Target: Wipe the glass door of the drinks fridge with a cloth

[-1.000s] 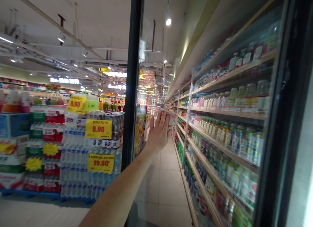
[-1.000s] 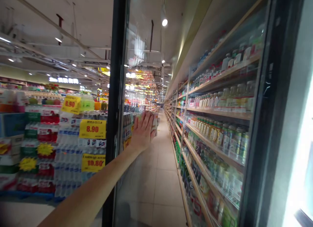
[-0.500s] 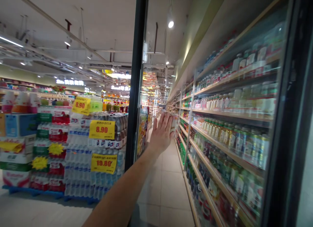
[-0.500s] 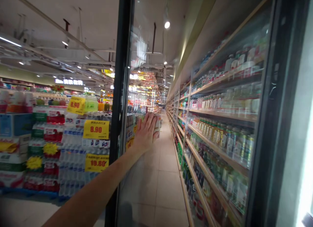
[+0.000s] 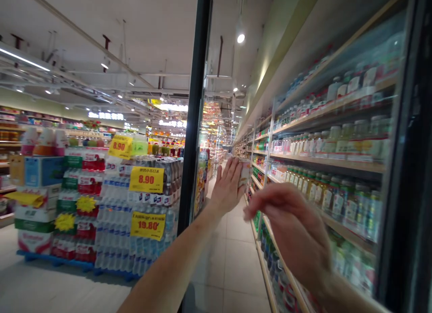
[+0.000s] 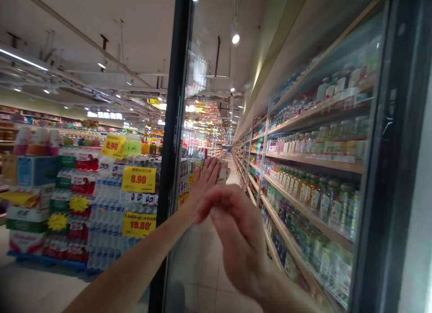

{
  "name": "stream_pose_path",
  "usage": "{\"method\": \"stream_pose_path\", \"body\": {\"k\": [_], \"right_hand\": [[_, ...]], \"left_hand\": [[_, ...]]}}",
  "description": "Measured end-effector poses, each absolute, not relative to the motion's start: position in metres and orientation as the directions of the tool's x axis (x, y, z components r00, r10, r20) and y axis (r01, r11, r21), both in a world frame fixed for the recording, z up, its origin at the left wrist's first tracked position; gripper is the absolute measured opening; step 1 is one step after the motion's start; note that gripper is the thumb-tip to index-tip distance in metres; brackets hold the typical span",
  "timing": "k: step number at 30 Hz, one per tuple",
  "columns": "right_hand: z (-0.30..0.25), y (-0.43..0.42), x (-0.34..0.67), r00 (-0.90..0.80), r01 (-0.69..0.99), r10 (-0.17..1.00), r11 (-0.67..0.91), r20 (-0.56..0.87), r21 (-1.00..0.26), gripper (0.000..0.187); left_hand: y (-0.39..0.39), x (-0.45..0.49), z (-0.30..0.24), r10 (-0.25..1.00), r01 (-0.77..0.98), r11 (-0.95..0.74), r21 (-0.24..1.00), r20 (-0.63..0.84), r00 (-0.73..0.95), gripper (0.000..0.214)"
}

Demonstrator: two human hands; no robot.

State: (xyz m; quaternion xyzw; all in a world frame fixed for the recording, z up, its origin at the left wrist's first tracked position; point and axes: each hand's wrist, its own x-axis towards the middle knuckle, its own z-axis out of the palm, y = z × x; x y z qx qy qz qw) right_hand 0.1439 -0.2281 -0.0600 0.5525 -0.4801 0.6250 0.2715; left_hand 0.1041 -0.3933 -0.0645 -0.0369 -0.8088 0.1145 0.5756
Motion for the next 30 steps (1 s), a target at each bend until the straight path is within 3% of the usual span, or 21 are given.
{"method": "stream_pose_path", "body": {"k": [4,7,9,12,16,18,21,23,25,27,28,29,30], "right_hand": [[-0.063,-0.273,0.097,-0.103,-0.982,-0.119,-0.144,0.988,-0.120,0.027],[-0.072,-0.295,0.069,0.072,-0.991,-0.158,0.102,0.985,0.089,0.038],[-0.074,-0.304,0.064,0.100,-0.954,-0.169,0.262,0.980,0.143,0.040],[-0.070,-0.311,0.064,0.137,-0.854,-0.174,0.478,0.975,0.205,0.040],[-0.057,-0.279,0.038,0.189,-0.737,-0.281,0.593,0.941,0.325,0.043],[-0.045,-0.243,0.013,0.127,-0.701,-0.201,0.675,0.971,0.231,0.045],[-0.026,-0.199,-0.017,-0.049,-0.639,0.144,0.756,0.988,-0.142,0.050],[-0.021,-0.196,-0.019,-0.090,-0.623,0.256,0.739,0.963,-0.255,0.054],[-0.026,-0.211,-0.008,-0.015,-0.659,0.102,0.747,0.995,-0.086,0.055],[-0.033,-0.228,0.001,0.123,-0.679,-0.226,0.691,0.966,0.248,0.054],[-0.034,-0.231,0.002,0.162,-0.670,-0.318,0.659,0.934,0.341,0.052],[-0.034,-0.229,0.000,0.169,-0.661,-0.350,0.653,0.922,0.369,0.051],[-0.031,-0.222,-0.004,0.143,-0.653,-0.304,0.686,0.942,0.320,0.049]], "left_hand": [[-0.404,0.108,-0.066,0.205,0.136,0.975,-0.175,0.946,-0.253,0.070],[-0.415,0.115,-0.066,0.242,0.256,0.949,-0.182,0.944,-0.225,0.077],[-0.422,0.120,-0.067,0.262,0.293,0.937,-0.190,0.937,-0.231,0.071],[-0.430,0.120,-0.072,0.214,0.254,0.953,-0.168,0.962,-0.168,0.059],[-0.430,0.114,-0.081,0.188,0.047,0.982,-0.184,0.975,-0.121,0.056],[-0.425,0.111,-0.084,0.206,-0.063,0.974,-0.218,0.965,-0.163,0.054],[-0.413,0.108,-0.085,0.172,-0.195,0.958,-0.209,0.967,-0.190,0.052],[-0.406,0.104,-0.086,0.123,-0.259,0.952,-0.162,0.979,-0.159,0.053],[-0.402,0.100,-0.087,0.114,-0.287,0.947,-0.146,0.986,-0.125,0.054],[-0.402,0.097,-0.088,0.129,-0.286,0.946,-0.154,0.986,-0.107,0.055],[-0.403,0.096,-0.088,0.134,-0.279,0.947,-0.158,0.986,-0.103,0.055],[-0.404,0.096,-0.088,0.136,-0.272,0.949,-0.159,0.985,-0.102,0.056],[-0.405,0.095,-0.088,0.134,-0.265,0.951,-0.157,0.986,-0.102,0.056]]}}
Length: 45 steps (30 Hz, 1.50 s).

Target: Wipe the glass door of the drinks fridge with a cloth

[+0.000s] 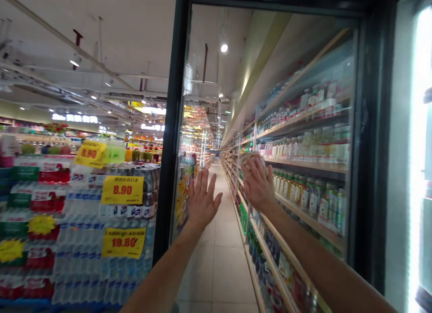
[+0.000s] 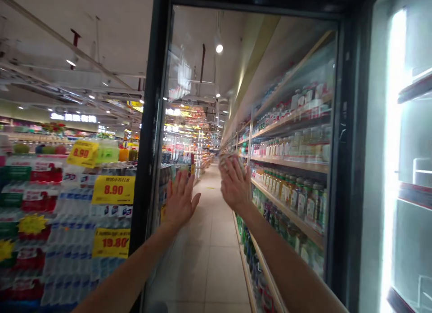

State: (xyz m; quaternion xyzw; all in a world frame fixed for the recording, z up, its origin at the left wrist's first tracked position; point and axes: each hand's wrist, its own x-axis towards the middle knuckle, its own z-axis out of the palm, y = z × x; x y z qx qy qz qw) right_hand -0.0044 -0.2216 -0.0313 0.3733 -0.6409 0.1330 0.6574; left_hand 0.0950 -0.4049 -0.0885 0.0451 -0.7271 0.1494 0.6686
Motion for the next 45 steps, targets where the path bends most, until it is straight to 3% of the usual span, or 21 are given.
{"method": "stream_pose_path", "body": {"k": [3,5,6,9,10,11,15,16,18,20,22,23,26,28,30,33,34,36,40,42,45], "right_hand": [[-0.018,-0.189,-0.023,-0.022,-0.600,0.096,0.795,0.995,-0.090,0.051],[-0.015,-0.179,-0.027,-0.084,-0.572,0.234,0.785,0.969,-0.239,0.054],[-0.017,-0.180,-0.025,-0.080,-0.582,0.185,0.789,0.979,-0.197,0.054],[-0.028,-0.190,-0.020,0.041,-0.633,-0.212,0.750,0.976,0.189,0.052],[-0.030,-0.189,-0.021,0.067,-0.630,-0.272,0.734,0.960,0.252,0.051],[-0.030,-0.185,-0.024,0.063,-0.622,-0.251,0.747,0.966,0.235,0.051],[-0.022,-0.159,-0.038,-0.099,-0.547,0.285,0.784,0.953,-0.292,0.053],[-0.024,-0.159,-0.037,-0.112,-0.544,0.348,0.763,0.931,-0.350,0.053],[-0.034,-0.172,-0.027,-0.083,-0.583,0.258,0.771,0.962,-0.257,0.053],[-0.048,-0.191,-0.015,0.013,-0.640,-0.067,0.766,0.998,0.060,0.051],[-0.059,-0.197,-0.011,0.073,-0.652,-0.212,0.729,0.975,0.207,0.049],[-0.062,-0.193,-0.013,0.065,-0.649,-0.185,0.738,0.981,0.182,0.048],[-0.062,-0.162,-0.029,-0.067,-0.606,0.143,0.781,0.987,-0.155,0.051],[-0.065,-0.149,-0.033,-0.119,-0.576,0.279,0.762,0.953,-0.295,0.053],[-0.078,-0.155,-0.027,-0.101,-0.590,0.198,0.777,0.975,-0.219,0.052],[-0.105,-0.180,-0.009,-0.008,-0.648,-0.167,0.752,0.986,0.122,0.049],[-0.111,-0.186,-0.007,0.021,-0.657,-0.233,0.730,0.972,0.189,0.048],[-0.115,-0.188,-0.009,0.060,-0.647,-0.181,0.741,0.982,0.176,0.047],[-0.106,-0.180,-0.018,-0.007,-0.587,0.220,0.788,0.975,-0.182,0.050],[-0.106,-0.189,-0.010,-0.038,-0.607,0.153,0.782,0.987,-0.145,0.050],[-0.113,-0.207,0.005,0.009,-0.677,-0.177,0.723,0.984,0.136,0.047]], "left_hand": [[-0.406,0.094,-0.088,0.131,-0.245,0.957,-0.153,0.986,-0.106,0.057],[-0.406,0.094,-0.088,0.126,-0.228,0.962,-0.148,0.986,-0.108,0.058],[-0.406,0.094,-0.088,0.124,-0.218,0.965,-0.144,0.987,-0.105,0.058],[-0.406,0.094,-0.088,0.114,-0.197,0.972,-0.131,0.989,-0.094,0.059],[-0.406,0.094,-0.088,0.112,-0.196,0.972,-0.128,0.990,-0.091,0.060],[-0.406,0.094,-0.088,0.111,-0.200,0.972,-0.127,0.990,-0.089,0.060],[-0.403,0.096,-0.087,0.125,-0.218,0.966,-0.142,0.988,-0.089,0.062],[-0.403,0.097,-0.087,0.128,-0.219,0.965,-0.144,0.988,-0.087,0.062],[-0.402,0.097,-0.087,0.131,-0.221,0.964,-0.146,0.988,-0.083,0.063],[-0.402,0.098,-0.086,0.141,-0.225,0.962,-0.153,0.987,-0.071,0.063],[-0.402,0.099,-0.086,0.149,-0.227,0.961,-0.160,0.987,-0.065,0.063],[-0.402,0.099,-0.087,0.151,-0.228,0.960,-0.162,0.986,-0.066,0.063],[-0.402,0.100,-0.088,0.143,-0.234,0.959,-0.159,0.986,-0.085,0.062],[-0.401,0.100,-0.088,0.137,-0.243,0.958,-0.156,0.986,-0.092,0.061],[-0.401,0.100,-0.088,0.136,-0.247,0.957,-0.154,0.987,-0.089,0.061],[-0.402,0.099,-0.088,0.147,-0.251,0.954,-0.162,0.986,-0.076,0.062],[-0.403,0.098,-0.088,0.154,-0.251,0.954,-0.167,0.986,-0.072,0.063],[-0.403,0.097,-0.088,0.150,-0.247,0.955,-0.162,0.986,-0.067,0.063],[-0.398,0.094,-0.091,0.087,-0.222,0.970,-0.101,0.994,-0.071,0.060],[-0.396,0.094,-0.091,0.071,-0.221,0.972,-0.084,0.995,-0.067,0.059],[-0.395,0.097,-0.093,0.083,-0.254,0.962,-0.095,0.995,-0.060,0.056]]}}
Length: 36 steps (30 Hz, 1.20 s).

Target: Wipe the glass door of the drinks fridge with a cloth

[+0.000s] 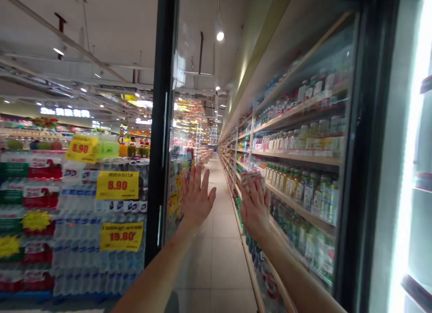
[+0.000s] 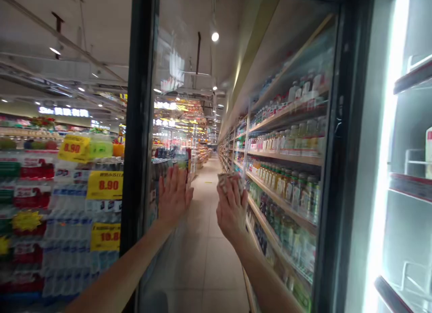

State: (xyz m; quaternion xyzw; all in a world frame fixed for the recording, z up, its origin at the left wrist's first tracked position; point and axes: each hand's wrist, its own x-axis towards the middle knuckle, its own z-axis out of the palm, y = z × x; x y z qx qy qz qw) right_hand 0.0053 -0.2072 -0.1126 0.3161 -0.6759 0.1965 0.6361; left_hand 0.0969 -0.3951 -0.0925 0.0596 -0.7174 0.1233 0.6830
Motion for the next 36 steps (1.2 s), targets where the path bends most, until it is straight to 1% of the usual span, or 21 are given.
{"method": "stream_pose_path", "body": {"k": [1,2,6,7,10,11,12,15,16,17,20,21,23,26,27,28,29,32,33,34,36], "right_hand": [[-0.114,-0.209,0.008,0.029,-0.682,-0.219,0.709,0.975,0.180,0.046],[-0.114,-0.209,0.008,0.044,-0.674,-0.197,0.718,0.979,0.175,0.045],[-0.109,-0.204,-0.001,0.045,-0.625,0.133,0.777,0.990,-0.076,0.048],[-0.108,-0.205,-0.001,0.046,-0.634,0.129,0.770,0.991,-0.071,0.050],[-0.110,-0.214,0.003,0.103,-0.691,-0.102,0.708,0.989,0.145,0.056],[-0.110,-0.216,0.004,0.121,-0.702,-0.141,0.687,0.983,0.185,0.058],[-0.110,-0.217,0.004,0.123,-0.705,-0.127,0.686,0.984,0.176,0.059],[-0.107,-0.217,0.004,0.045,-0.670,0.097,0.742,0.994,-0.042,0.060],[-0.106,-0.218,0.006,0.022,-0.656,0.131,0.750,0.991,-0.085,0.060],[-0.106,-0.220,0.008,0.010,-0.654,0.105,0.753,0.994,-0.073,0.059],[-0.108,-0.223,0.012,0.054,-0.680,-0.120,0.723,0.991,0.125,0.053],[-0.109,-0.219,0.010,0.067,-0.679,-0.154,0.717,0.986,0.158,0.051],[-0.110,-0.202,0.001,0.037,-0.660,-0.057,0.749,0.998,0.067,0.047],[-0.110,-0.171,-0.015,-0.110,-0.614,0.261,0.741,0.959,-0.272,0.050],[-0.111,-0.166,-0.017,-0.140,-0.605,0.324,0.720,0.936,-0.340,0.052],[-0.114,-0.166,-0.017,-0.149,-0.609,0.334,0.710,0.931,-0.352,0.053],[-0.118,-0.169,-0.014,-0.138,-0.628,0.280,0.717,0.950,-0.303,0.054],[-0.130,-0.187,-0.002,-0.039,-0.699,-0.085,0.715,0.996,0.034,0.054],[-0.132,-0.190,-0.001,-0.012,-0.705,-0.159,0.701,0.987,0.105,0.054],[-0.133,-0.191,-0.001,-0.001,-0.701,-0.171,0.703,0.985,0.121,0.053],[-0.131,-0.184,-0.007,-0.028,-0.668,-0.012,0.744,1.000,-0.010,0.052]], "left_hand": [[-0.395,0.098,-0.093,0.091,-0.267,0.958,-0.104,0.994,-0.061,0.055],[-0.395,0.100,-0.093,0.101,-0.276,0.954,-0.115,0.993,-0.065,0.054],[-0.394,0.104,-0.095,0.107,-0.305,0.943,-0.129,0.990,-0.088,0.055],[-0.394,0.104,-0.096,0.107,-0.312,0.941,-0.129,0.991,-0.087,0.055],[-0.393,0.104,-0.096,0.104,-0.316,0.941,-0.123,0.992,-0.075,0.055],[-0.392,0.104,-0.096,0.103,-0.311,0.942,-0.122,0.992,-0.076,0.054],[-0.393,0.104,-0.096,0.102,-0.304,0.945,-0.122,0.992,-0.078,0.054],[-0.394,0.103,-0.096,0.124,-0.279,0.950,-0.141,0.989,-0.078,0.057],[-0.395,0.102,-0.096,0.133,-0.272,0.951,-0.149,0.988,-0.078,0.060],[-0.395,0.102,-0.096,0.138,-0.266,0.952,-0.154,0.987,-0.078,0.062],[-0.396,0.101,-0.095,0.136,-0.250,0.956,-0.153,0.987,-0.086,0.066],[-0.396,0.101,-0.095,0.134,-0.246,0.957,-0.152,0.987,-0.090,0.066],[-0.396,0.102,-0.095,0.131,-0.244,0.958,-0.151,0.987,-0.096,0.066],[-0.395,0.102,-0.095,0.134,-0.248,0.956,-0.153,0.986,-0.095,0.067],[-0.395,0.102,-0.095,0.136,-0.248,0.956,-0.155,0.987,-0.091,0.068],[-0.395,0.102,-0.095,0.137,-0.246,0.957,-0.155,0.987,-0.089,0.068],[-0.395,0.102,-0.095,0.133,-0.246,0.957,-0.151,0.987,-0.089,0.069],[-0.396,0.101,-0.096,0.122,-0.251,0.958,-0.140,0.989,-0.087,0.068],[-0.396,0.101,-0.096,0.122,-0.255,0.957,-0.140,0.989,-0.085,0.068],[-0.396,0.101,-0.096,0.124,-0.256,0.956,-0.141,0.989,-0.082,0.068],[-0.396,0.101,-0.096,0.122,-0.253,0.957,-0.140,0.989,-0.085,0.068]]}}
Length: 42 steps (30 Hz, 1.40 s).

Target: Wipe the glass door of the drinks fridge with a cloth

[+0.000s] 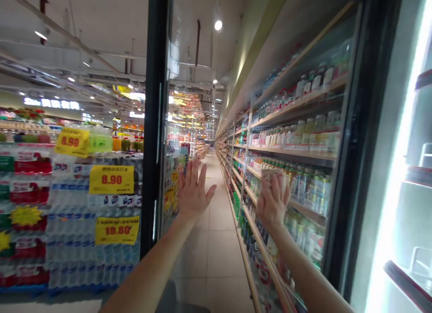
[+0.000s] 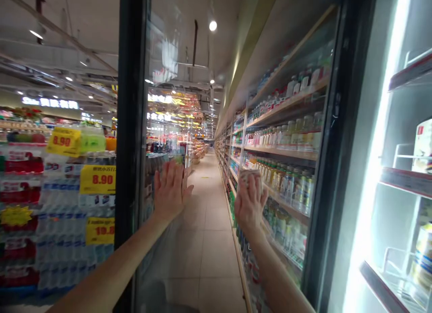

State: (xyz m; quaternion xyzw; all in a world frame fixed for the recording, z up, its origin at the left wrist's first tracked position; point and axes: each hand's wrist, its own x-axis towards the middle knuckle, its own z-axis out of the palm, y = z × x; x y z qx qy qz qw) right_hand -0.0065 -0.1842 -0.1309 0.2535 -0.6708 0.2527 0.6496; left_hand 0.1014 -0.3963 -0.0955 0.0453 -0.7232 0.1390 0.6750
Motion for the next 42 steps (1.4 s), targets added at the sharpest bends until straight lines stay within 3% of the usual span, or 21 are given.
{"method": "stream_pose_path", "body": {"k": [2,3,4,7,8,9,12,13,14,17,18,19,23,25,29,31,34,36,38,42], "right_hand": [[-0.127,-0.174,-0.013,-0.085,-0.621,0.208,0.754,0.975,-0.215,0.052],[-0.126,-0.170,-0.015,-0.109,-0.605,0.262,0.748,0.959,-0.273,0.053],[-0.126,-0.168,-0.016,-0.118,-0.605,0.254,0.748,0.960,-0.273,0.053],[-0.128,-0.168,-0.015,-0.055,-0.657,-0.030,0.754,0.998,-0.014,0.051],[-0.128,-0.169,-0.015,-0.037,-0.663,-0.073,0.748,0.997,0.031,0.051],[-0.126,-0.169,-0.015,-0.039,-0.660,-0.047,0.752,0.998,0.010,0.051],[-0.118,-0.172,-0.015,-0.123,-0.614,0.239,0.745,0.963,-0.263,0.053],[-0.117,-0.176,-0.013,-0.134,-0.611,0.263,0.738,0.956,-0.288,0.054],[-0.116,-0.181,-0.010,-0.125,-0.626,0.213,0.741,0.969,-0.244,0.053],[-0.121,-0.197,0.001,-0.033,-0.690,-0.109,0.722,0.993,0.057,0.050],[-0.123,-0.199,0.002,-0.015,-0.693,-0.149,0.715,0.989,0.097,0.050],[-0.125,-0.197,0.000,-0.016,-0.684,-0.120,0.726,0.993,0.077,0.050],[-0.127,-0.155,-0.026,-0.142,-0.603,0.281,0.736,0.949,-0.308,0.051],[-0.127,-0.128,-0.041,-0.207,-0.571,0.397,0.693,0.894,-0.440,0.052],[-0.137,-0.109,-0.052,-0.163,-0.544,0.529,0.656,0.833,-0.523,0.054],[-0.145,-0.124,-0.042,-0.121,-0.572,0.415,0.714,0.902,-0.405,0.056],[-0.154,-0.159,-0.022,-0.042,-0.643,0.023,0.764,0.999,-0.045,0.056],[-0.154,-0.172,-0.014,0.025,-0.658,-0.128,0.745,0.991,0.113,0.054],[-0.144,-0.170,-0.017,0.028,-0.645,-0.049,0.763,0.998,0.056,0.051],[-0.091,-0.136,-0.043,-0.111,-0.619,0.349,0.709,0.931,-0.340,0.052]], "left_hand": [[-0.396,0.102,-0.096,0.115,-0.245,0.960,-0.135,0.989,-0.091,0.069],[-0.396,0.102,-0.096,0.113,-0.239,0.962,-0.133,0.989,-0.094,0.068],[-0.396,0.102,-0.096,0.111,-0.232,0.964,-0.131,0.989,-0.095,0.068],[-0.396,0.102,-0.096,0.100,-0.204,0.972,-0.118,0.990,-0.098,0.068],[-0.396,0.102,-0.096,0.096,-0.197,0.974,-0.114,0.990,-0.101,0.068],[-0.396,0.102,-0.097,0.093,-0.193,0.975,-0.111,0.990,-0.102,0.068],[-0.396,0.102,-0.097,0.097,-0.201,0.973,-0.116,0.990,-0.101,0.067],[-0.396,0.102,-0.097,0.105,-0.208,0.970,-0.123,0.990,-0.095,0.068],[-0.396,0.102,-0.096,0.116,-0.215,0.967,-0.133,0.989,-0.088,0.068],[-0.396,0.102,-0.095,0.140,-0.236,0.959,-0.154,0.987,-0.073,0.067],[-0.396,0.102,-0.095,0.142,-0.242,0.958,-0.155,0.987,-0.070,0.067],[-0.396,0.103,-0.095,0.144,-0.245,0.957,-0.157,0.987,-0.069,0.067],[-0.395,0.105,-0.096,0.144,-0.238,0.959,-0.157,0.987,-0.075,0.067],[-0.394,0.106,-0.096,0.134,-0.225,0.963,-0.149,0.988,-0.081,0.068],[-0.393,0.107,-0.094,0.143,-0.231,0.961,-0.155,0.987,-0.068,0.069],[-0.393,0.107,-0.094,0.151,-0.238,0.958,-0.162,0.986,-0.063,0.068],[-0.390,0.107,-0.099,0.165,-0.237,0.955,-0.179,0.983,-0.075,0.065],[-0.386,0.107,-0.106,0.189,-0.232,0.951,-0.206,0.978,-0.091,0.061],[-0.383,0.109,-0.114,0.209,-0.225,0.947,-0.230,0.971,-0.112,0.059],[-0.381,0.111,-0.120,0.198,-0.212,0.951,-0.225,0.970,-0.143,0.061]]}}
